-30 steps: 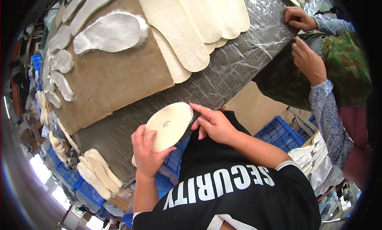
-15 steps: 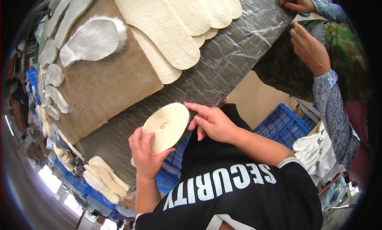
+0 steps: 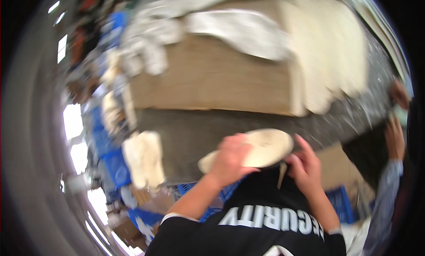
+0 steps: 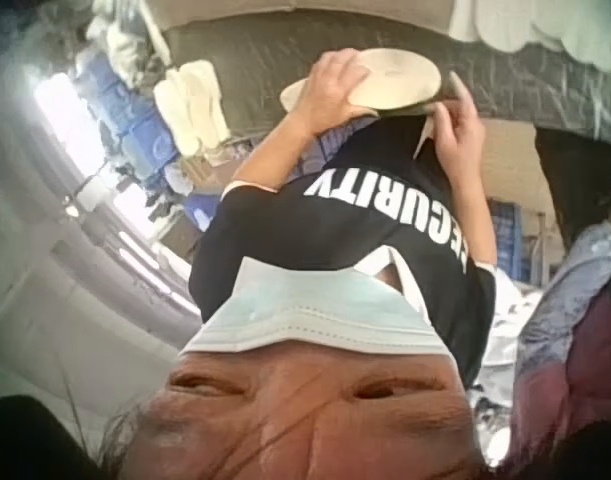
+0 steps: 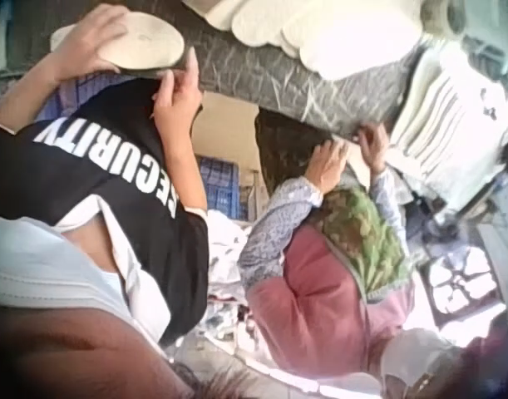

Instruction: Processing and handling shoe insoles or components at a factory workstation, including trimming with scissors.

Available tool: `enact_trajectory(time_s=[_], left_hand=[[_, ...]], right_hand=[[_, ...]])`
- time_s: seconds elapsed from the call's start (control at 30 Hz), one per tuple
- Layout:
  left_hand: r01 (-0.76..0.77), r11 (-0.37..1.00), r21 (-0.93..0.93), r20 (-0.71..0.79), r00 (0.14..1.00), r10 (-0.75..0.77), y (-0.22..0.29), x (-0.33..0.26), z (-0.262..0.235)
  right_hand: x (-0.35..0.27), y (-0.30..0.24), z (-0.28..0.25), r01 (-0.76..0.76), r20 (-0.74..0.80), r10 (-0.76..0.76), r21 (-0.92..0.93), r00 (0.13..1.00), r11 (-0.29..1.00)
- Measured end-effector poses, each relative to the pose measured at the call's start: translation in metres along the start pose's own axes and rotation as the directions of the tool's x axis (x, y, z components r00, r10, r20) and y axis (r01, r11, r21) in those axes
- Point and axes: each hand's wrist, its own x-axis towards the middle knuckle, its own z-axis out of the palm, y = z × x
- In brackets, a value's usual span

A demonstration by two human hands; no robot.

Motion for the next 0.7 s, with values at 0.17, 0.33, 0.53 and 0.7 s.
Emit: enact_trajectory(time_s=[0.17, 0.33, 0.53, 0.7], left_hand=[[0.037, 0.999, -0.01, -0.064, 0.997, -0.038, 0.005, -0.019, 0.018], [0.185, 0.907, -0.379, 0.044, 0.982, -0.182, 0.003, -0.031, 0.026], [0.059, 0.998, 0.006, 0.014, 0.998, -0.059, -0.014, -0.023, 0.01], [0.068, 0.995, -0.075, 0.005, 0.998, -0.068, -0.002, 0.002, -0.001]], right_hand=[[0.021, -0.106, 0.047, 0.342, 0.648, -0.192, -0.113, 0.737, 0.933], [0.037, -0.184, 0.156, 0.578, 0.816, -0.454, 0.188, 0.358, 0.794], [0.037, -0.082, 0.09, 0.66, 0.6, -0.548, 0.044, 0.582, 0.75], [-0.003, -0.001, -0.007, -0.073, -0.012, 0.078, 0.217, 0.997, 0.973]])
